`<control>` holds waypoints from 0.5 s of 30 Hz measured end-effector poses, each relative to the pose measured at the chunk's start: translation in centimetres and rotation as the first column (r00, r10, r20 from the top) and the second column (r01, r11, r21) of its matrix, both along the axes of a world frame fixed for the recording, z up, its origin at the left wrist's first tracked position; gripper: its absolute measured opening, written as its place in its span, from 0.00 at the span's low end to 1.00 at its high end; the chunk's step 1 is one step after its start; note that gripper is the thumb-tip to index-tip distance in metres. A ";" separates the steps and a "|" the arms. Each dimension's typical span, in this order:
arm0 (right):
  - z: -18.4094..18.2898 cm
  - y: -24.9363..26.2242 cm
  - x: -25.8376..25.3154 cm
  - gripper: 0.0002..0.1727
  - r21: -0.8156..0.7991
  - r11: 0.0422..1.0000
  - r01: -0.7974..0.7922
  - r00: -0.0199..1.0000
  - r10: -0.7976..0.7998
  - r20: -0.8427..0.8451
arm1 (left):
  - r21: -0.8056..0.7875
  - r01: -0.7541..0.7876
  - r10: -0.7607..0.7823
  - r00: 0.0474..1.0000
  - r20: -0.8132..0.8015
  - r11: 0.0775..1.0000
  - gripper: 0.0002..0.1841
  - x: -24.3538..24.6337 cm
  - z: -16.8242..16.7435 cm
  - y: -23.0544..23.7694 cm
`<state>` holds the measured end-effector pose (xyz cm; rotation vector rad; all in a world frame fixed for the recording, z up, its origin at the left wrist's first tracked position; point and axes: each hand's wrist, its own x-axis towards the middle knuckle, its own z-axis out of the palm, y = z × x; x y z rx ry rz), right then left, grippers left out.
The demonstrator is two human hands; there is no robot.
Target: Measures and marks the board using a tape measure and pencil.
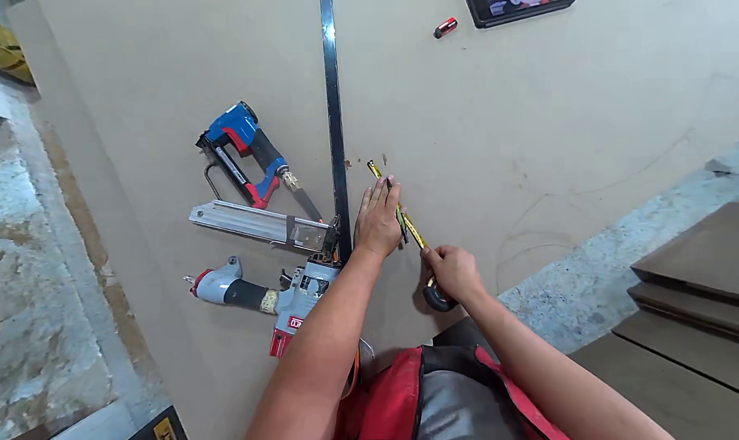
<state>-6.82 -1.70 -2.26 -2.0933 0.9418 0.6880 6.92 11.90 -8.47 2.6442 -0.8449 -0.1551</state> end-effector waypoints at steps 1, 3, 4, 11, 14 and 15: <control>0.0 -0.2 -1.0 0.26 -0.005 1.000 -0.002 1.000 0.001 -0.016 | 0.007 -0.001 0.001 1.000 -0.008 1.000 0.29 0.0 0.0 0.0; 0.3 -0.4 -2.7 0.27 -0.007 1.000 0.004 0.999 -0.005 -0.053 | 0.001 -0.005 0.005 1.000 -0.010 1.000 0.29 0.2 -0.1 0.0; 0.4 -0.5 -3.4 0.28 0.000 1.000 0.011 0.997 -0.011 -0.070 | 0.000 -0.004 0.004 1.000 -0.013 1.000 0.29 0.3 -0.2 0.0; 0.5 -0.8 -3.8 0.33 0.013 1.000 0.010 0.990 -0.008 -0.142 | -0.035 0.008 -0.008 1.000 0.004 0.999 0.29 0.4 -0.2 0.0; 0.4 -0.9 -3.4 0.34 0.003 1.000 0.014 0.989 -0.014 -0.150 | -0.039 0.006 -0.006 1.000 -0.002 0.999 0.29 0.6 -0.2 0.0; 0.4 -0.9 -3.3 0.34 0.003 1.000 0.022 0.989 -0.021 -0.150 | -0.038 0.006 -0.006 1.000 -0.003 0.999 0.29 0.6 -0.3 -0.1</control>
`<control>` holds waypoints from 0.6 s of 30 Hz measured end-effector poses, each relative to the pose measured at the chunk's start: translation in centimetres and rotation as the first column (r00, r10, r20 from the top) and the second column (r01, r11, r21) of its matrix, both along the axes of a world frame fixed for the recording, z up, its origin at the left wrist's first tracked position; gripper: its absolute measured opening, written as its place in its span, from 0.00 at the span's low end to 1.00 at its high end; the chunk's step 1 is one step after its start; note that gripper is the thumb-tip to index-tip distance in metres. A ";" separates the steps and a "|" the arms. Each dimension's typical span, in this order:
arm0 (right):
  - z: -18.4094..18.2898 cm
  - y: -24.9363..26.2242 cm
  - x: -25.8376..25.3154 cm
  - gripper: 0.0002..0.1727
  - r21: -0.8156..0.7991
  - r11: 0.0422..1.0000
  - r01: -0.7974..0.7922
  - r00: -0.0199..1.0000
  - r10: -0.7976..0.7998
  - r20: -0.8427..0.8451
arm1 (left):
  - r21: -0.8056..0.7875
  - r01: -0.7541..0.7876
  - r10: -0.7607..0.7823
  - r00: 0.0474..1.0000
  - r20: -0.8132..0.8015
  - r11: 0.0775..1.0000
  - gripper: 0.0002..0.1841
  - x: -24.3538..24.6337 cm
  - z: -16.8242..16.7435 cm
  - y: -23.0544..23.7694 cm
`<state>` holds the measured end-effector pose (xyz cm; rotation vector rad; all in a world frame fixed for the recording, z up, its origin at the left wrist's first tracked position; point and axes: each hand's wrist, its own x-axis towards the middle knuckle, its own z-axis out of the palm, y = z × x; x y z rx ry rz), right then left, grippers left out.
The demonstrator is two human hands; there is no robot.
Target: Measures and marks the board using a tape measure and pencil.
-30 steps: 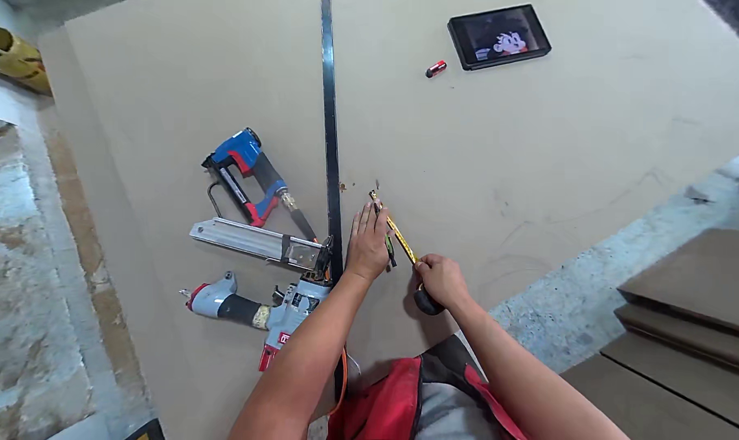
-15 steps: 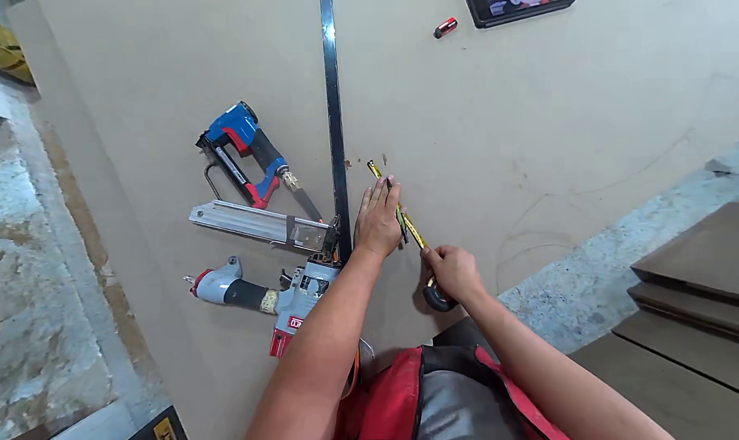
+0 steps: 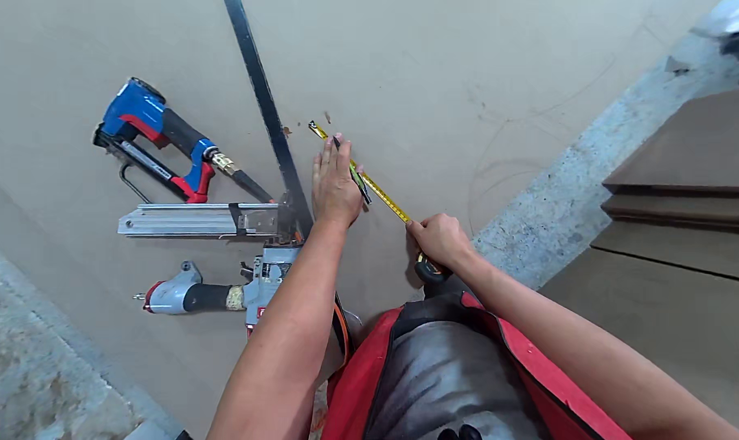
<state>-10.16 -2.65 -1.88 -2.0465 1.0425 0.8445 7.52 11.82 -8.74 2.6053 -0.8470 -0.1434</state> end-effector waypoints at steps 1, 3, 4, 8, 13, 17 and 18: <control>0.0 0.0 0.0 0.34 0.003 1.000 0.008 1.000 -0.008 -0.001 | 0.004 -0.003 0.003 1.000 0.001 1.000 0.29 0.0 0.0 0.0; -0.1 0.0 -0.1 0.34 0.010 1.000 0.019 1.000 -0.019 0.005 | 0.021 -0.007 0.007 1.000 0.006 1.000 0.29 0.0 0.0 -0.1; -0.2 0.0 -0.1 0.34 0.012 1.000 0.023 1.000 -0.023 0.010 | 0.026 -0.010 0.009 1.000 0.012 1.000 0.29 0.0 0.1 -0.1; -0.1 -0.1 0.0 0.34 0.016 0.999 0.047 0.999 -0.047 0.007 | 0.022 -0.026 0.025 0.999 0.043 0.999 0.31 0.0 -0.2 -0.1; -0.5 -0.2 -0.4 0.33 0.030 0.997 0.074 0.996 -0.075 0.052 | 0.021 -0.018 0.017 0.999 0.049 1.000 0.31 0.1 0.0 -0.4; -0.6 -0.1 -0.4 0.33 0.015 0.998 0.066 0.996 -0.067 0.055 | 0.021 -0.012 0.011 0.997 0.073 1.000 0.31 0.1 -0.1 -0.4; -0.7 -0.1 -0.4 0.33 0.011 0.998 0.058 0.997 -0.058 0.058 | 0.016 -0.014 0.013 0.997 0.077 1.000 0.31 0.1 -0.1 -0.4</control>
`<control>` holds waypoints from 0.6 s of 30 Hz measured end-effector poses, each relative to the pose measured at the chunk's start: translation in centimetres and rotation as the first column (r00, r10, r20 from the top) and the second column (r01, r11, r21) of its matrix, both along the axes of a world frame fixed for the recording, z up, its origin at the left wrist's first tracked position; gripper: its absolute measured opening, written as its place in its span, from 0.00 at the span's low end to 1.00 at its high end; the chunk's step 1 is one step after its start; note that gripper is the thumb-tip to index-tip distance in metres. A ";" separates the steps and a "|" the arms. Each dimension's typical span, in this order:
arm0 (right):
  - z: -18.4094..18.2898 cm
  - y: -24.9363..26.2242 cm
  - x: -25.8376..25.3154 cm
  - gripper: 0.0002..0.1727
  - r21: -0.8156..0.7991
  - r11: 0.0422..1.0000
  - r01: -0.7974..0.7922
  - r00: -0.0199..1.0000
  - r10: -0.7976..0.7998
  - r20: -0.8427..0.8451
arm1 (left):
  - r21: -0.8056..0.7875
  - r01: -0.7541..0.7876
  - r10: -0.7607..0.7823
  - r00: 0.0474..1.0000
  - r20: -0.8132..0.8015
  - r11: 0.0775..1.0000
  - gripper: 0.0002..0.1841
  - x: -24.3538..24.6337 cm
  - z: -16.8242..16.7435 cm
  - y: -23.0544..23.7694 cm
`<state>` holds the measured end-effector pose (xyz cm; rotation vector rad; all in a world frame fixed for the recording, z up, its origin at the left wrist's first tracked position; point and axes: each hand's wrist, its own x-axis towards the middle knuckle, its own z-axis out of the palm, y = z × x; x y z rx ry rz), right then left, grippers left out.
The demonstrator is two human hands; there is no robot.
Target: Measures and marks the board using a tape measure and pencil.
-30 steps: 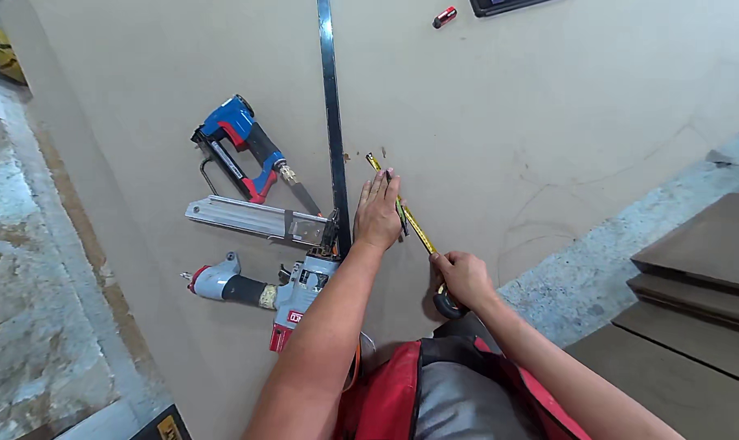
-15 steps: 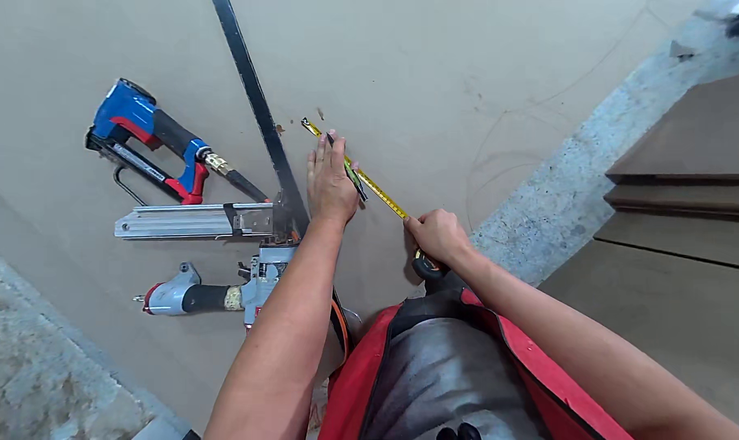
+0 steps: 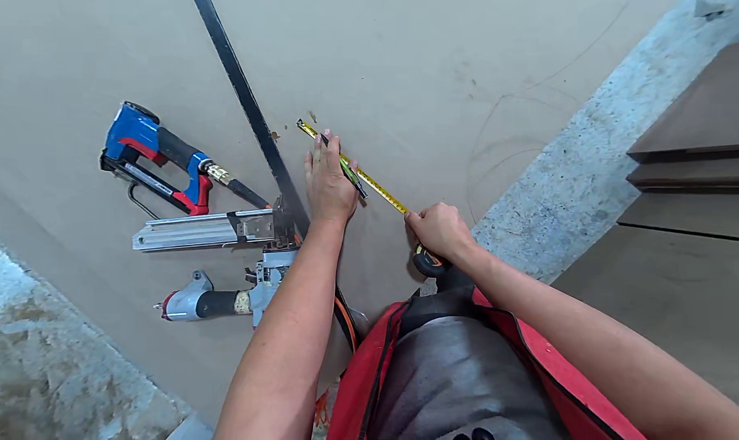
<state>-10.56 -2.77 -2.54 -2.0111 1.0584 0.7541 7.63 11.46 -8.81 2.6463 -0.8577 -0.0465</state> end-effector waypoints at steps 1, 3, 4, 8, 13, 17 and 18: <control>0.0 0.0 0.0 0.34 -0.001 1.000 -0.007 1.000 0.007 0.006 | -0.007 -0.002 0.003 1.000 0.005 1.000 0.32 0.0 0.0 0.0; 0.0 0.1 0.1 0.34 0.002 1.000 -0.015 1.000 0.015 0.012 | -0.016 -0.007 0.008 1.000 0.015 1.000 0.32 0.1 -0.1 0.1; 0.0 0.1 0.1 0.34 -0.001 1.000 -0.016 1.000 0.016 0.014 | -0.023 -0.009 0.009 1.000 0.020 1.000 0.32 0.1 -0.1 0.1; 0.0 0.0 0.0 0.33 -0.007 1.000 -0.023 1.000 0.024 0.010 | -0.019 -0.007 0.007 1.000 0.019 1.000 0.31 -0.1 0.0 0.1; -0.1 0.1 0.1 0.33 -0.021 0.999 -0.049 0.999 0.050 0.016 | 0.008 -0.021 0.021 1.000 -0.022 1.000 0.31 -0.1 0.6 -0.1; -0.7 0.1 -0.2 0.33 -0.059 0.996 -0.060 0.998 0.061 0.006 | 0.054 -0.015 0.017 0.999 -0.030 0.998 0.32 -0.1 0.3 -0.1; -0.7 0.0 -0.1 0.33 -0.062 0.996 -0.064 0.998 0.064 0.002 | 0.056 -0.015 0.017 0.999 -0.033 0.998 0.31 0.0 0.3 -0.1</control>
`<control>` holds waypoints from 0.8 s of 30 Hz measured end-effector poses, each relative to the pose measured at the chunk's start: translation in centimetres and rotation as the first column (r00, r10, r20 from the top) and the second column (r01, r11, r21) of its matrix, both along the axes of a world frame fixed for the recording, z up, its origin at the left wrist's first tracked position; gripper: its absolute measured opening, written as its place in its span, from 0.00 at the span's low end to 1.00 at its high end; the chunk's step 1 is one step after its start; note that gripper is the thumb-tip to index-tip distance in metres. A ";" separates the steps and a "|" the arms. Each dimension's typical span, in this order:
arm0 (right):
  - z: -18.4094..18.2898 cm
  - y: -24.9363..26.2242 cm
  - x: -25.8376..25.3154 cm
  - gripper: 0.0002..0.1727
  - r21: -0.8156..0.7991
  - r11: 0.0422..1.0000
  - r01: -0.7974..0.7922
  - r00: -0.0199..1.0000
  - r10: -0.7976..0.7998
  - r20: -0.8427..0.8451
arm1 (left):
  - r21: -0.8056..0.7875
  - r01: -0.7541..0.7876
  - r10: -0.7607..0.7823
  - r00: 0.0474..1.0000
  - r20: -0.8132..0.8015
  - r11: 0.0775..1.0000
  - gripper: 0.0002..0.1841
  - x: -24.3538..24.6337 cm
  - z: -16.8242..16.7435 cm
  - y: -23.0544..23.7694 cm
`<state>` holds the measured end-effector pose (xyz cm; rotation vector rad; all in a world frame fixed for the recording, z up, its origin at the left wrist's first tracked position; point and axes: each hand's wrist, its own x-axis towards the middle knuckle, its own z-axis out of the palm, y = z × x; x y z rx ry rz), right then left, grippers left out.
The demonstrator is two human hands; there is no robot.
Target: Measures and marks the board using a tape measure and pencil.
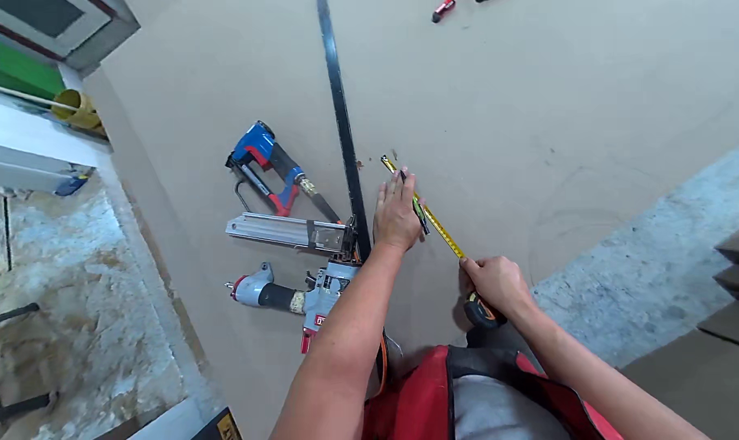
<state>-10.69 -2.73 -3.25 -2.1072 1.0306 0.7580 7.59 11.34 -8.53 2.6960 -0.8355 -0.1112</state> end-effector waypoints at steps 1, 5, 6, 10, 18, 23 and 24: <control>0.0 0.0 0.0 0.33 -0.006 1.000 -0.007 1.000 0.007 -0.003 | -0.004 0.001 -0.001 1.000 0.000 1.000 0.31 0.0 0.0 0.0; 0.3 0.1 0.2 0.34 -0.007 1.000 -0.007 1.000 0.007 -0.003 | -0.006 0.011 -0.011 1.000 0.010 1.000 0.31 0.0 0.0 0.1; 0.5 0.1 0.2 0.34 -0.009 1.000 -0.003 1.000 0.003 -0.010 | -0.003 0.013 -0.013 1.000 0.006 1.000 0.30 0.0 0.0 0.1; 0.5 0.2 0.1 0.34 -0.021 1.000 0.005 1.000 -0.006 -0.024 | -0.021 0.009 -0.009 1.000 0.003 1.000 0.30 -0.1 -0.2 0.0; 0.7 -0.2 0.3 0.33 0.053 0.997 0.059 0.998 -0.057 -0.037 | -0.040 0.025 -0.027 0.999 -0.037 0.999 0.30 0.0 -0.2 0.0; 0.9 -0.2 0.5 0.33 0.059 0.996 0.066 0.997 -0.063 -0.049 | -0.079 0.032 -0.034 0.999 -0.023 0.996 0.30 0.1 0.1 0.1; 0.9 -0.2 0.5 0.33 0.062 0.996 0.066 0.997 -0.062 -0.053 | -0.082 0.031 -0.033 0.999 -0.023 0.996 0.30 0.0 0.1 0.1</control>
